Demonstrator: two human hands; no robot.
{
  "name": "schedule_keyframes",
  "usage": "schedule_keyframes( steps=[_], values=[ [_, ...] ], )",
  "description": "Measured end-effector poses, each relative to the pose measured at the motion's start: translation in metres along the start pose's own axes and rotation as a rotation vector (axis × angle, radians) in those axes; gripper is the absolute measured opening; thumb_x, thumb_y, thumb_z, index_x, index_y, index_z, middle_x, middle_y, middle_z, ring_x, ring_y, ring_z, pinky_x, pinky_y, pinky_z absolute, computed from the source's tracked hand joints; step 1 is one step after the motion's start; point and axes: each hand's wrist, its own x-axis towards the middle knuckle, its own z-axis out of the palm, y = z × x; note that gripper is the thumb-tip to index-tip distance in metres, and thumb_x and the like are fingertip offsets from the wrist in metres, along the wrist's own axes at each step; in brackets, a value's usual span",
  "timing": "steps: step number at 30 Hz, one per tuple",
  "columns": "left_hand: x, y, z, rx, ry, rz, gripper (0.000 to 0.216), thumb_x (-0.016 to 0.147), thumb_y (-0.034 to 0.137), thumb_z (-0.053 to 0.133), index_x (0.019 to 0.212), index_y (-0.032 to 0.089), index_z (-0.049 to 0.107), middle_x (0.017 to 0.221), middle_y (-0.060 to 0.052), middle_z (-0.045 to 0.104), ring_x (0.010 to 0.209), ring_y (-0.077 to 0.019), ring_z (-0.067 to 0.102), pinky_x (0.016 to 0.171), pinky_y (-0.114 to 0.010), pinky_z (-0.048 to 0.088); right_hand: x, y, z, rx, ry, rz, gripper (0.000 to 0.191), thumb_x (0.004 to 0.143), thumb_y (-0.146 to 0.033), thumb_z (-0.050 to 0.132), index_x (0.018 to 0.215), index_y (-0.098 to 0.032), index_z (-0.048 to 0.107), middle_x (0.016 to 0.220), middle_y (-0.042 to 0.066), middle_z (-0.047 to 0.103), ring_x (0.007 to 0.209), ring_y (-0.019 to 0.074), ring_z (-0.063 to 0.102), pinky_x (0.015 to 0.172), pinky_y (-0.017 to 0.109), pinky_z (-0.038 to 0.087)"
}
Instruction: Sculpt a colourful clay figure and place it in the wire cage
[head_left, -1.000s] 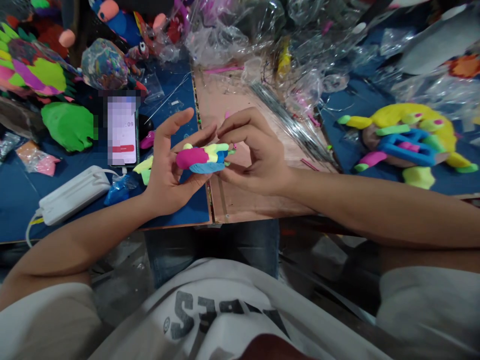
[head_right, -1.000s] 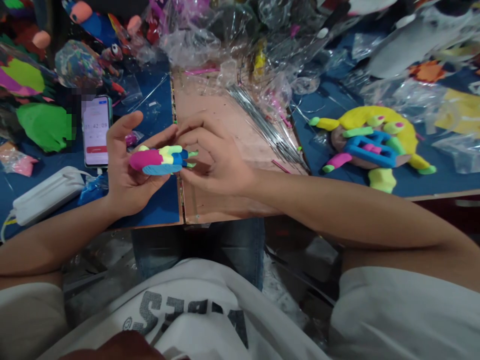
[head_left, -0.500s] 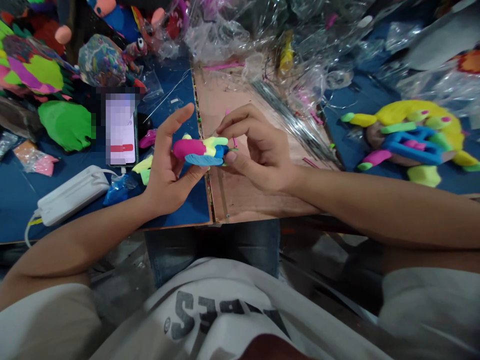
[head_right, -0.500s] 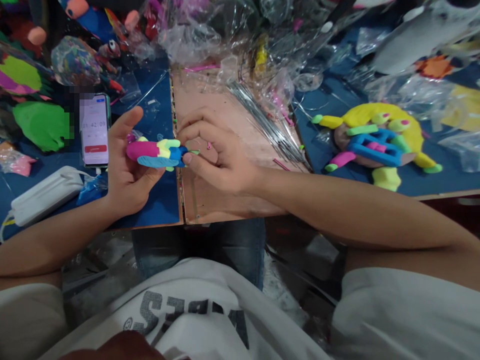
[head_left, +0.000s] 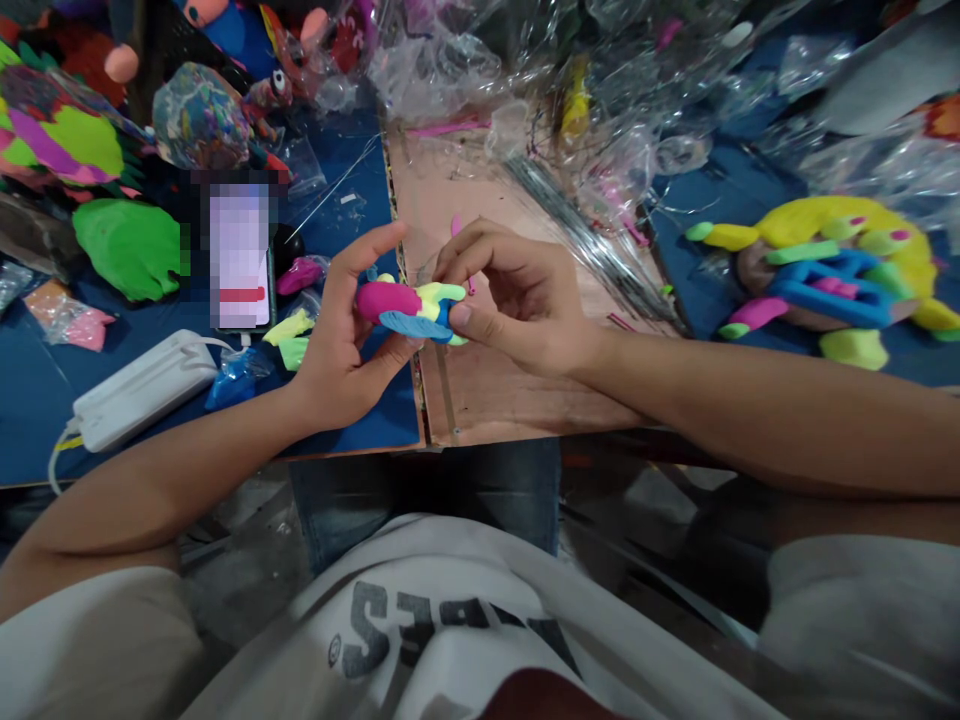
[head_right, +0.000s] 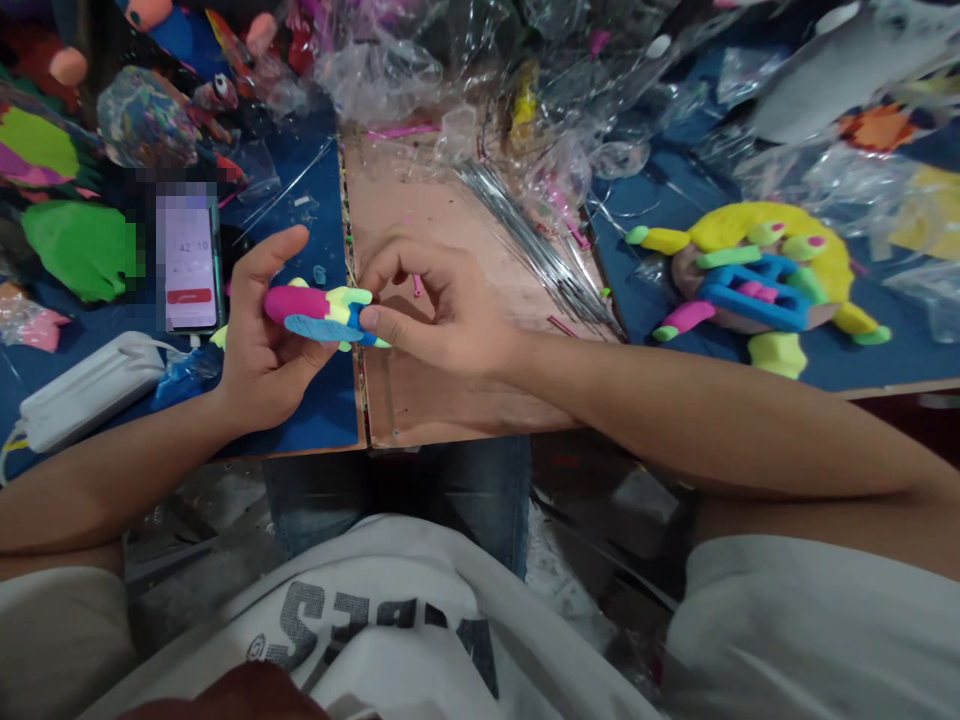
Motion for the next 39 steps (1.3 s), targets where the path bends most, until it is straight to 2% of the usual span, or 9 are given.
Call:
schedule_keyframes(
  steps=[5, 8, 11, 17, 23, 28, 33, 35, 39],
  values=[
    [-0.001, -0.001, 0.004, -0.017, 0.048, -0.004, 0.078, 0.098, 0.043, 0.086, 0.165, 0.034, 0.047, 0.164, -0.005, 0.054, 0.152, -0.0303, 0.056, 0.131, -0.043, 0.049, 0.001, 0.002, 0.001, 0.013, 0.008, 0.008, 0.027, 0.094, -0.053, 0.083, 0.094, -0.029, 0.071, 0.098, 0.005, 0.073, 0.099, 0.0273, 0.071, 0.094, 0.049, 0.059],
    [0.001, 0.004, 0.006, -0.137, 0.033, -0.111, 0.065, 0.098, 0.046, 0.086, 0.155, 0.035, 0.056, 0.150, -0.003, 0.060, 0.129, -0.0242, 0.071, 0.110, -0.032, 0.063, 0.001, 0.003, 0.001, -0.028, 0.016, 0.031, 0.036, 0.094, -0.063, 0.081, 0.092, -0.028, 0.070, 0.098, 0.005, 0.074, 0.098, 0.0268, 0.072, 0.094, 0.048, 0.060],
    [0.002, 0.006, 0.007, -0.200, 0.012, -0.146, 0.059, 0.097, 0.049, 0.086, 0.148, 0.033, 0.061, 0.136, -0.004, 0.066, 0.107, -0.0204, 0.075, 0.095, -0.029, 0.068, 0.001, 0.004, 0.002, -0.091, 0.019, 0.058, 0.048, 0.094, -0.075, 0.074, 0.090, -0.027, 0.071, 0.097, 0.006, 0.075, 0.097, 0.0270, 0.072, 0.093, 0.047, 0.061],
    [0.002, 0.000, 0.008, -0.223, -0.012, -0.074, 0.073, 0.098, 0.038, 0.084, 0.163, 0.040, 0.051, 0.152, -0.002, 0.058, 0.107, -0.0178, 0.071, 0.094, -0.025, 0.068, 0.000, 0.006, 0.004, -0.141, 0.037, 0.026, 0.050, 0.093, -0.077, 0.074, 0.089, -0.028, 0.070, 0.094, 0.006, 0.074, 0.092, 0.0265, 0.071, 0.090, 0.047, 0.060],
    [-0.001, 0.002, 0.006, -0.332, -0.019, -0.272, 0.054, 0.102, 0.042, 0.080, 0.151, 0.038, 0.057, 0.121, -0.003, 0.064, 0.095, -0.0169, 0.071, 0.085, -0.029, 0.068, 0.003, 0.000, -0.011, -0.246, 0.037, 0.023, 0.053, 0.098, -0.083, 0.061, 0.099, -0.030, 0.070, 0.098, 0.007, 0.074, 0.095, 0.0287, 0.070, 0.091, 0.050, 0.058],
    [-0.002, 0.005, 0.005, -0.479, -0.041, -0.348, 0.062, 0.098, 0.033, 0.086, 0.150, 0.038, 0.052, 0.122, 0.000, 0.068, 0.107, -0.0178, 0.077, 0.099, -0.036, 0.067, 0.019, -0.009, -0.031, -0.611, -0.012, 0.312, 0.041, 0.103, -0.066, 0.061, 0.092, -0.028, 0.069, 0.090, 0.009, 0.075, 0.085, 0.0283, 0.069, 0.084, 0.047, 0.056],
    [0.001, 0.004, 0.008, -0.477, 0.054, -0.316, 0.071, 0.095, 0.029, 0.088, 0.154, 0.040, 0.049, 0.113, 0.004, 0.070, 0.106, -0.0211, 0.082, 0.104, -0.041, 0.068, 0.026, -0.008, -0.027, -1.060, -0.209, 0.551, 0.036, 0.095, -0.055, 0.073, 0.105, -0.021, 0.075, 0.107, 0.013, 0.080, 0.093, 0.0333, 0.073, 0.077, 0.043, 0.051],
    [0.001, 0.001, 0.010, -0.419, 0.123, -0.290, 0.079, 0.093, 0.031, 0.090, 0.159, 0.046, 0.047, 0.118, 0.004, 0.069, 0.102, -0.0191, 0.080, 0.101, -0.038, 0.070, 0.025, -0.009, -0.023, -1.125, -0.259, 0.563, 0.037, 0.098, -0.053, 0.068, 0.109, -0.019, 0.076, 0.112, 0.015, 0.080, 0.095, 0.0344, 0.074, 0.075, 0.043, 0.050],
    [0.001, -0.008, 0.011, -0.373, 0.182, -0.211, 0.084, 0.092, 0.036, 0.090, 0.162, 0.051, 0.046, 0.160, 0.001, 0.053, 0.097, -0.0136, 0.075, 0.096, -0.033, 0.071, 0.021, -0.008, -0.025, -1.253, -0.296, 0.577, 0.036, 0.104, -0.049, 0.058, 0.104, -0.019, 0.079, 0.113, 0.017, 0.080, 0.095, 0.0372, 0.073, 0.075, 0.046, 0.050]
  ],
)
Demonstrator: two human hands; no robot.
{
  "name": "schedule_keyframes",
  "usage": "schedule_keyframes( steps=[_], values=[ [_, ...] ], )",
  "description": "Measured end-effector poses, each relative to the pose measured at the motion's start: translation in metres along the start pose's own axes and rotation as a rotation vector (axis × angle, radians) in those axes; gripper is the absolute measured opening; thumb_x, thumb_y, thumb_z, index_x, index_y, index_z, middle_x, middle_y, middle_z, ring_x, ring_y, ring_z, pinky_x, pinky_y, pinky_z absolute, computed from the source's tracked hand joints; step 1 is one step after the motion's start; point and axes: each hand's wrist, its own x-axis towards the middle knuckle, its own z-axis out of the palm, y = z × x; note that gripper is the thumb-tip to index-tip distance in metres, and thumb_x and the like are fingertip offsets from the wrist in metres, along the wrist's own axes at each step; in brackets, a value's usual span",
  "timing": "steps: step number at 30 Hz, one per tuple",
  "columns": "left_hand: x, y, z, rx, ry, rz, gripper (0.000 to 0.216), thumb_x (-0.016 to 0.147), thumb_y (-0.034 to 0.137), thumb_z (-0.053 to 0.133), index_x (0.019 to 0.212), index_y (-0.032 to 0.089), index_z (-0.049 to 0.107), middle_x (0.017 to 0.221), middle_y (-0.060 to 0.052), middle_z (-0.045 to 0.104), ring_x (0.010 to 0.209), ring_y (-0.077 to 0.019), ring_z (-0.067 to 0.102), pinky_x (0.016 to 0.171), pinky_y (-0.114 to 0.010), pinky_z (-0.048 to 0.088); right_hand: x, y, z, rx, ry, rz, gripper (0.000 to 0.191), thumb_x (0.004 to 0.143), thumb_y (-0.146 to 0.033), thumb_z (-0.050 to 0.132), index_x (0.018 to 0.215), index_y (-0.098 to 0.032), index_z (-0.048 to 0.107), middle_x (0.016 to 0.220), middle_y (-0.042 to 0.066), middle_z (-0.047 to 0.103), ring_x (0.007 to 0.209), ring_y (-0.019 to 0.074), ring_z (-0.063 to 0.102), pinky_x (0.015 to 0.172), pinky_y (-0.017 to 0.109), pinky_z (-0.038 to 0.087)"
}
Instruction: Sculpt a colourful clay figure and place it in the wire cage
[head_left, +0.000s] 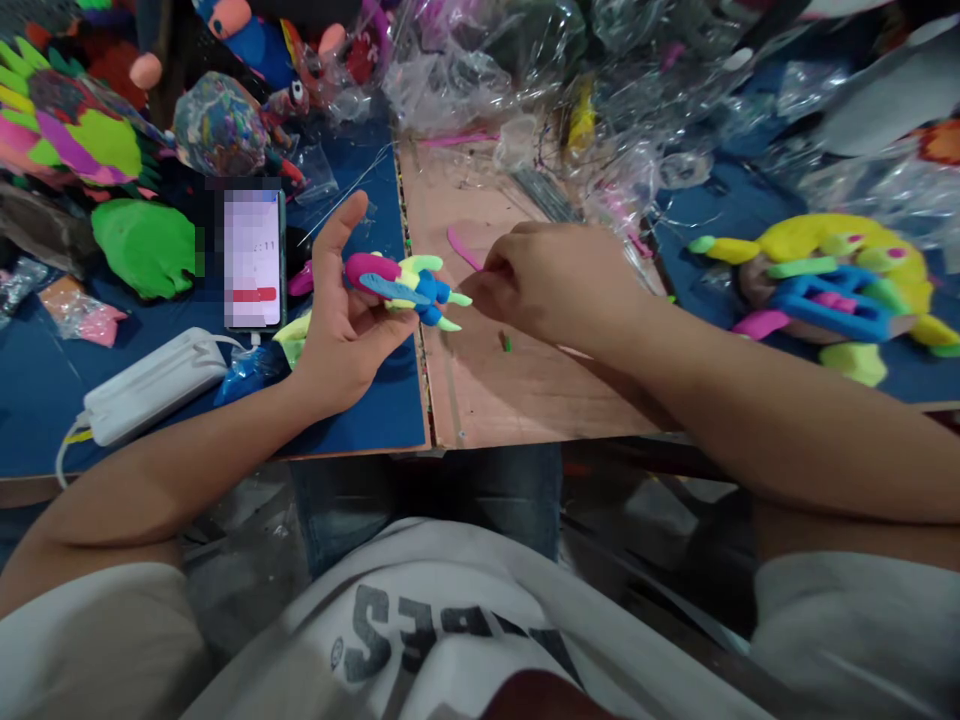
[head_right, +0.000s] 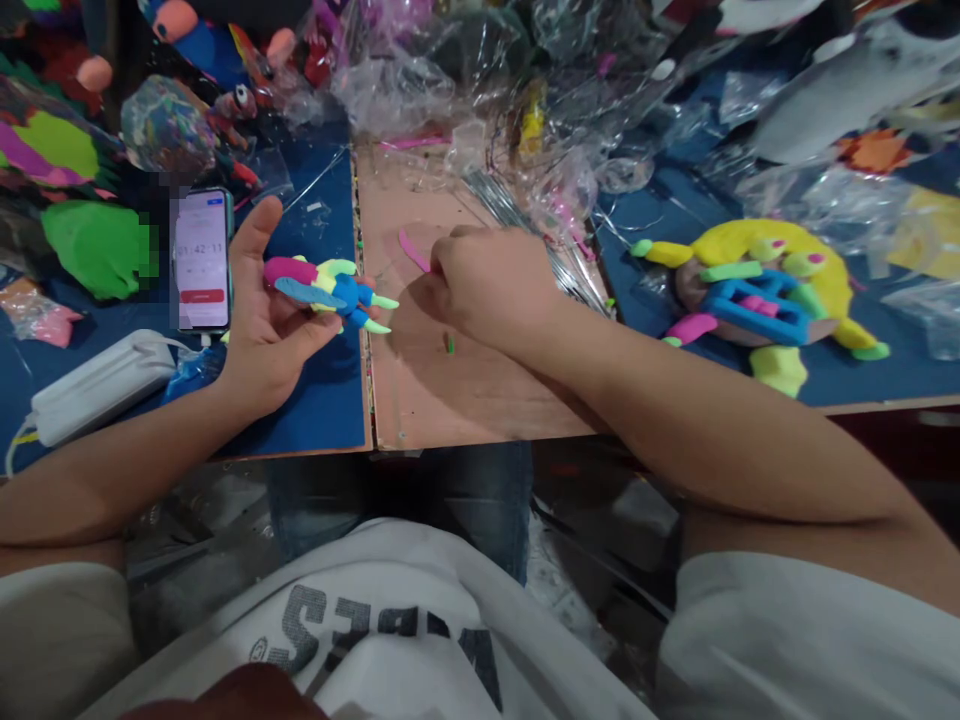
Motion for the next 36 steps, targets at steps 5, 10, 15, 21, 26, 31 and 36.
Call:
schedule_keyframes(
  steps=[5, 10, 15, 21, 26, 31, 36],
  values=[
    [0.000, -0.003, -0.004, 0.014, -0.047, -0.026, 0.084, 0.096, 0.041, 0.088, 0.165, 0.048, 0.042, 0.135, 0.000, 0.067, 0.092, -0.0152, 0.077, 0.088, -0.031, 0.070, 0.000, 0.011, 0.000, -0.045, 0.041, -0.009, 0.037, 0.107, -0.042, 0.056, 0.099, -0.015, 0.079, 0.111, 0.025, 0.079, 0.091, 0.0347, 0.070, 0.078, 0.046, 0.048],
    [-0.001, -0.008, -0.006, -0.005, -0.018, -0.053, 0.079, 0.097, 0.042, 0.087, 0.162, 0.045, 0.044, 0.127, 0.001, 0.069, 0.105, -0.0210, 0.080, 0.096, -0.038, 0.069, 0.006, 0.003, -0.005, 0.007, 0.025, -0.063, 0.041, 0.108, -0.044, 0.056, 0.120, -0.012, 0.079, 0.129, 0.024, 0.075, 0.105, 0.0376, 0.071, 0.078, 0.044, 0.046],
    [-0.001, -0.007, -0.004, 0.025, -0.018, -0.055, 0.074, 0.098, 0.038, 0.085, 0.160, 0.044, 0.046, 0.126, -0.001, 0.071, 0.110, -0.0224, 0.081, 0.099, -0.040, 0.069, 0.022, -0.005, 0.003, 0.114, 0.067, -0.102, 0.036, 0.109, -0.039, 0.055, 0.122, -0.016, 0.079, 0.135, 0.017, 0.073, 0.109, 0.0315, 0.069, 0.083, 0.040, 0.052],
    [0.000, -0.002, -0.002, -0.013, -0.019, -0.045, 0.074, 0.095, 0.034, 0.089, 0.157, 0.038, 0.051, 0.123, -0.001, 0.072, 0.114, -0.0263, 0.082, 0.101, -0.042, 0.069, 0.035, -0.004, 0.018, 0.036, 0.103, -0.242, 0.030, 0.104, -0.035, 0.065, 0.115, -0.008, 0.071, 0.135, 0.025, 0.069, 0.121, 0.0364, 0.064, 0.102, 0.045, 0.054],
    [0.001, -0.003, -0.002, -0.048, 0.011, -0.030, 0.072, 0.092, 0.032, 0.092, 0.154, 0.039, 0.055, 0.124, -0.001, 0.074, 0.113, -0.0267, 0.082, 0.101, -0.043, 0.069, 0.037, 0.001, 0.028, -0.002, 0.127, -0.213, 0.035, 0.106, -0.037, 0.060, 0.124, -0.007, 0.066, 0.125, 0.024, 0.073, 0.114, 0.0389, 0.069, 0.100, 0.052, 0.054],
    [0.004, 0.006, 0.002, -0.122, 0.085, 0.009, 0.080, 0.083, 0.032, 0.100, 0.150, 0.048, 0.060, 0.147, 0.002, 0.065, 0.115, -0.0281, 0.082, 0.103, -0.044, 0.069, 0.034, 0.012, 0.027, 0.474, 0.269, -0.345, 0.022, 0.100, -0.031, 0.060, 0.118, -0.020, 0.064, 0.106, 0.012, 0.074, 0.097, 0.0287, 0.069, 0.090, 0.044, 0.055],
    [0.004, 0.000, 0.000, -0.099, 0.125, 0.010, 0.082, 0.082, 0.038, 0.101, 0.151, 0.053, 0.059, 0.164, 0.006, 0.054, 0.120, -0.0280, 0.080, 0.101, -0.042, 0.070, 0.022, 0.015, 0.019, 0.761, 0.368, -0.639, 0.024, 0.108, -0.028, 0.051, 0.106, -0.025, 0.074, 0.102, 0.008, 0.077, 0.089, 0.0235, 0.072, 0.082, 0.042, 0.060]
  ],
)
